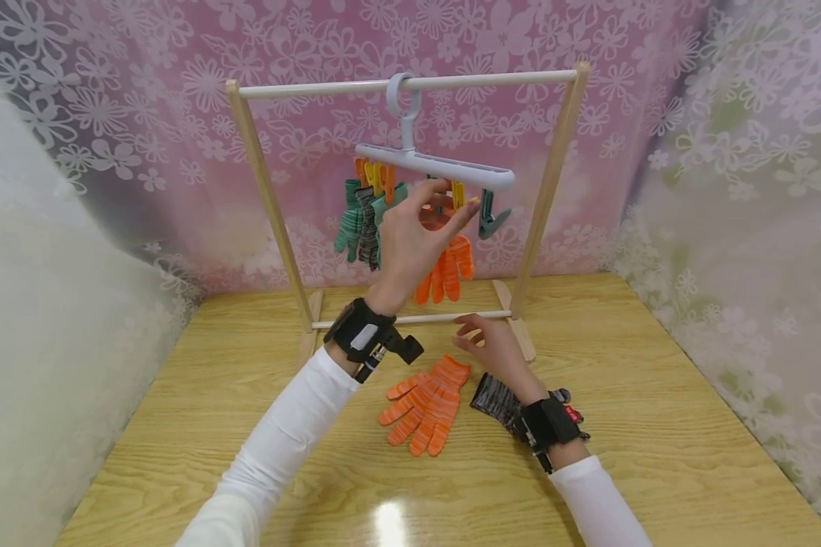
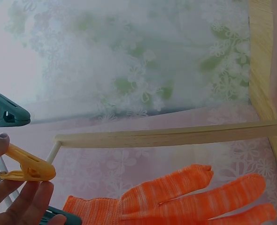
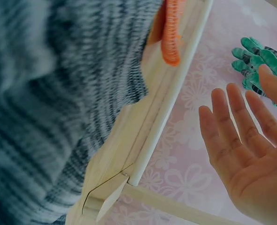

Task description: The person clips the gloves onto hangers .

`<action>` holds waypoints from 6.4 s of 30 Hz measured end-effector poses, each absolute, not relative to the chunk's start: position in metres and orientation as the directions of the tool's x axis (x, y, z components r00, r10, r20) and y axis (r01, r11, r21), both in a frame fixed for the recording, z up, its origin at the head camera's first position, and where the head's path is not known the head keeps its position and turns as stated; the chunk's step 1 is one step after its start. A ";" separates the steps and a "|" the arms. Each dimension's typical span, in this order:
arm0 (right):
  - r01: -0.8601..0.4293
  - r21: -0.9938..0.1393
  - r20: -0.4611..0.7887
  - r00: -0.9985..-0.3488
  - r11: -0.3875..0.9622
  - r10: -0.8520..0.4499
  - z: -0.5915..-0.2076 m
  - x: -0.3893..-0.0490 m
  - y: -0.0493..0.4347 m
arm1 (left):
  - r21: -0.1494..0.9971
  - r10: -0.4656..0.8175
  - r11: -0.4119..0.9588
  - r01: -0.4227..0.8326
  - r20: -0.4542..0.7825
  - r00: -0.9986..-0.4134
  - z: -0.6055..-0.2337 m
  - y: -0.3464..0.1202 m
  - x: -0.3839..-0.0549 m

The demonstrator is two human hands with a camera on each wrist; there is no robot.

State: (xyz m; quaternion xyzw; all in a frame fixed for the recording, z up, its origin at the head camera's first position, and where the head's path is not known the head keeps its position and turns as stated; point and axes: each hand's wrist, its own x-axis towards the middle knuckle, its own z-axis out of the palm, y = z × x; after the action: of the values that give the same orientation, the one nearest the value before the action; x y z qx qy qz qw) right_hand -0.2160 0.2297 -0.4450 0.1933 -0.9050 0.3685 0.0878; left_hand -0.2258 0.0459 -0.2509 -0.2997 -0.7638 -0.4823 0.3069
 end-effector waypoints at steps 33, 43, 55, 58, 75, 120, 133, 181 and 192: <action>-0.356 -0.456 -0.002 -0.916 0.816 -0.400 -0.459 -0.207 0.223 | 0.544 0.200 0.383 0.747 0.741 -0.641 -0.260 0.035 -0.234; -0.299 -0.449 -0.056 -0.931 0.842 -0.360 -0.463 -0.213 0.220 | 0.552 0.198 0.389 0.737 0.731 -0.653 -0.261 0.034 -0.232; -0.258 -0.523 0.014 -0.956 0.812 -0.294 -0.461 -0.213 0.218 | 0.549 0.215 0.365 0.752 0.736 -0.642 -0.262 0.031 -0.233; -0.283 -0.549 0.056 -0.951 0.787 -0.303 -0.461 -0.215 0.219 | 0.546 0.222 0.357 0.758 0.738 -0.637 -0.263 0.030 -0.234; -0.239 -0.711 0.163 -0.971 0.661 -0.175 -0.449 -0.219 0.224 | 0.526 0.216 0.372 0.765 0.752 -0.623 -0.266 0.029 -0.237; -0.309 -0.864 0.332 -0.943 0.398 -0.012 -0.374 -0.213 0.215 | 0.665 0.256 0.281 0.692 0.643 -0.722 -0.266 0.027 -0.239; -0.482 -0.818 0.519 -0.854 0.315 0.041 -0.350 -0.216 0.196 | 0.681 0.263 0.258 0.685 0.633 -0.728 -0.266 0.031 -0.240; -0.478 -0.845 0.529 -0.812 0.239 0.246 -0.320 -0.220 0.176 | 0.682 0.226 0.293 0.670 0.631 -0.742 -0.265 0.028 -0.243; -0.490 -0.858 0.514 -0.811 0.155 0.280 -0.316 -0.220 0.174 | 0.676 0.231 0.287 0.679 0.639 -0.733 -0.267 0.026 -0.242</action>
State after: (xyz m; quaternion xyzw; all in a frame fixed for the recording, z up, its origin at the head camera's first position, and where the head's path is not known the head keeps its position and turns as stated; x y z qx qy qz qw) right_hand -0.2199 0.1739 -0.3160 0.0750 -0.6991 0.6455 0.2982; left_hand -0.2423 0.0261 -0.2667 -0.2944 -0.7726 -0.5195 0.2158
